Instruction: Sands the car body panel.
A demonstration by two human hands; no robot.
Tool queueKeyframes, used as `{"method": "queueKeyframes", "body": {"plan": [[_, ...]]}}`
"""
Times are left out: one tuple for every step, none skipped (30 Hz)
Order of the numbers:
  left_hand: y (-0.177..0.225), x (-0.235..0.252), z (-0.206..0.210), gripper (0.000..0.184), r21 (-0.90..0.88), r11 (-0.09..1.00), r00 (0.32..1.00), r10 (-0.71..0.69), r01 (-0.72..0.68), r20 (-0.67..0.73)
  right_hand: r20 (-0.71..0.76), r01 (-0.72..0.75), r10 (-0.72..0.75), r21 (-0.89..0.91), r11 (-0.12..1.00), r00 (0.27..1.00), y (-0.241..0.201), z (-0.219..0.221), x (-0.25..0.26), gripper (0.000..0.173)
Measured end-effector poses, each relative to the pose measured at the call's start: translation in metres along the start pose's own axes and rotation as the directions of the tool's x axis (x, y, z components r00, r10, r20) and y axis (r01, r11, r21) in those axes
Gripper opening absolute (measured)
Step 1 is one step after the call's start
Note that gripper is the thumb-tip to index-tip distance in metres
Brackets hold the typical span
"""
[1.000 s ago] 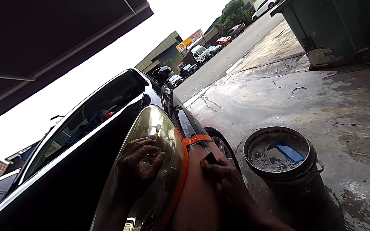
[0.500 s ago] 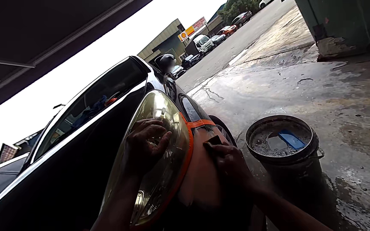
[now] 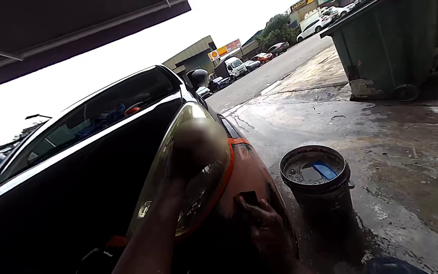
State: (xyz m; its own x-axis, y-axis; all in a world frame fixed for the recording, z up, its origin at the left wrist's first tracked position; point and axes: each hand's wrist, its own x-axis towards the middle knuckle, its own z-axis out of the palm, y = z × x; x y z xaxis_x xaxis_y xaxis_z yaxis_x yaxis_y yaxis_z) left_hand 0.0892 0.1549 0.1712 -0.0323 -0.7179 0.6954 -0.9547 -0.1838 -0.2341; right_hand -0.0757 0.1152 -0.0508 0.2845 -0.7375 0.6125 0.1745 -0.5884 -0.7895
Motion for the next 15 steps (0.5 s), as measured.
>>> {"method": "queueKeyframes", "body": {"plan": [[0.0,-0.002,0.0,0.027,-0.004,1.0,1.0,0.006,-0.006,0.011,-0.019,-0.025,0.024,-0.021,0.999,1.0,0.007,0.0,0.015,0.029],[0.001,-0.003,0.0,0.027,-0.011,1.0,1.0,0.006,-0.006,0.017,-0.004,-0.105,0.105,-0.034,0.994,0.994,0.012,-0.001,0.037,0.025],[0.001,-0.002,-0.001,0.025,-0.021,1.0,1.0,-0.005,0.005,0.014,0.047,-0.199,0.201,-0.032,0.979,0.979,0.013,-0.004,0.059,0.022],[0.001,-0.002,-0.001,0.023,-0.032,0.999,1.0,-0.02,0.021,0.009,0.071,-0.235,0.238,-0.049,0.971,0.969,0.01,-0.005,0.069,0.021],[0.001,-0.002,-0.001,0.023,-0.041,0.999,1.0,-0.031,0.031,0.003,0.062,-0.209,0.214,-0.079,0.975,0.975,0.005,-0.003,0.059,0.023],[0.001,0.0,-0.001,0.023,-0.046,0.998,0.999,-0.034,0.034,-0.003,0.044,-0.153,0.158,-0.096,0.983,0.986,-0.002,-0.002,0.037,0.027],[-0.001,0.003,0.0,0.024,-0.044,0.998,0.999,-0.035,0.035,-0.01,0.01,-0.084,0.085,-0.071,0.994,0.996,-0.008,0.001,0.013,0.03],[-0.003,0.004,0.0,0.025,-0.046,0.998,0.999,-0.033,0.033,-0.012,-0.016,-0.034,0.033,-0.042,0.999,0.999,-0.008,0.002,0.0,0.031],[-0.004,0.002,0.001,0.026,-0.045,0.999,1.0,-0.026,0.025,-0.007,-0.02,-0.032,0.031,-0.03,0.999,0.999,-0.005,0.001,0.001,0.029],[-0.004,0.0,0.001,0.027,-0.044,0.999,1.0,-0.014,0.014,0.002,0.004,-0.078,0.078,-0.039,0.996,0.997,-0.003,-0.002,0.015,0.024],[-0.004,-0.001,0.001,0.028,-0.048,0.999,1.0,-0.006,0.007,0.006,0.052,-0.158,0.16,-0.042,0.987,0.986,-0.001,-0.005,0.038,0.02],[-0.004,0.0,0.001,0.027,-0.053,0.999,1.0,-0.007,0.008,0.006,0.102,-0.243,0.246,-0.045,0.969,0.964,-0.001,-0.007,0.059,0.018],[-0.005,-0.001,0.0,0.026,-0.055,0.998,1.0,-0.017,0.017,0.007,0.099,-0.28,0.285,-0.061,0.958,0.953,-0.003,-0.005,0.065,0.018],[-0.005,-0.002,0.0,0.025,-0.054,0.998,1.0,-0.027,0.027,0.006,0.063,-0.268,0.273,-0.076,0.961,0.96,-0.008,0.0,0.052,0.021],[-0.006,0.0,0.0,0.024,-0.053,0.998,1.0,-0.027,0.027,0.002,0.021,-0.212,0.214,-0.084,0.974,0.977,-0.013,0.005,0.027,0.026]]}}
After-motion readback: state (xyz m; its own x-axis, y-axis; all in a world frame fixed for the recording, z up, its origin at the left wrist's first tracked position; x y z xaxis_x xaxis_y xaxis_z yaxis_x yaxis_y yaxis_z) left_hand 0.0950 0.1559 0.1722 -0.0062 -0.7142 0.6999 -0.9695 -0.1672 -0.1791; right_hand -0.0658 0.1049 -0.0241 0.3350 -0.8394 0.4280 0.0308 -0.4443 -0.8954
